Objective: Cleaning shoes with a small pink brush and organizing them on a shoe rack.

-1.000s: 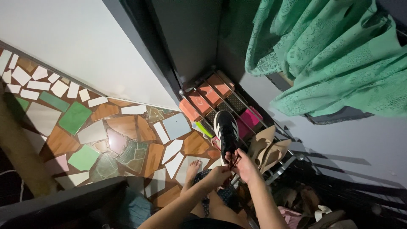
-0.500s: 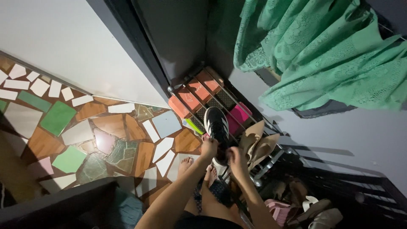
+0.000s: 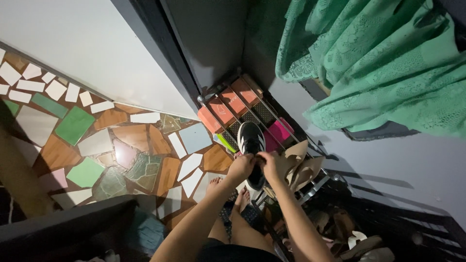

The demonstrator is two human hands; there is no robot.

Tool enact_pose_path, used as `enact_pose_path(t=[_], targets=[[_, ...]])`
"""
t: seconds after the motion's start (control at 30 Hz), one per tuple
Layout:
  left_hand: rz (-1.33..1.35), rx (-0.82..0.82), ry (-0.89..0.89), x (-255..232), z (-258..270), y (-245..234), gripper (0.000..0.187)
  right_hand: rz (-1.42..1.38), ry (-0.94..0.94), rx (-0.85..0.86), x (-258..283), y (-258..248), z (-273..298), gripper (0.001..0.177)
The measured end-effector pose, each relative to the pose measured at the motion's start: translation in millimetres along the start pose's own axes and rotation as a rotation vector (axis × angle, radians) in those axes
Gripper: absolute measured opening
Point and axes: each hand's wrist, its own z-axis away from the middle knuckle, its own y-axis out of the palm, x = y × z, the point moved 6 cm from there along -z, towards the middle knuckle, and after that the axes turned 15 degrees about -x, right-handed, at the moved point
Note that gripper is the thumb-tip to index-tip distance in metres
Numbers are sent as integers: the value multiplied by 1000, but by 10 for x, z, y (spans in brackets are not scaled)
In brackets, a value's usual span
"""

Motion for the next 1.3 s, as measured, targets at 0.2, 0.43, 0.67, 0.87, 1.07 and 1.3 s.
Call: enact_pose_path(t=[0.2,0.43,0.67,0.87,1.07,1.3], targets=[[39,-118,-45,-47,-99,-134,21,470,-69,246,-64,120,29,38],[1,-82,-88,-47,-231,11,24,430,-184,112,-330,113,-105,41],[11,-115,-331,295,-261,167,32,238,-470,-67,341,-254,-117,14],[81,-157,-314,336,-198,0,31,-320,559,58,158,-517,17,27],[-1,-154,-248,1227,-149,182,21,-641,1076,-382,-1459,-939,96,26],[-24,-356,-121,1056,-50,99,16,642,250,45,-1929,-743,298,36]])
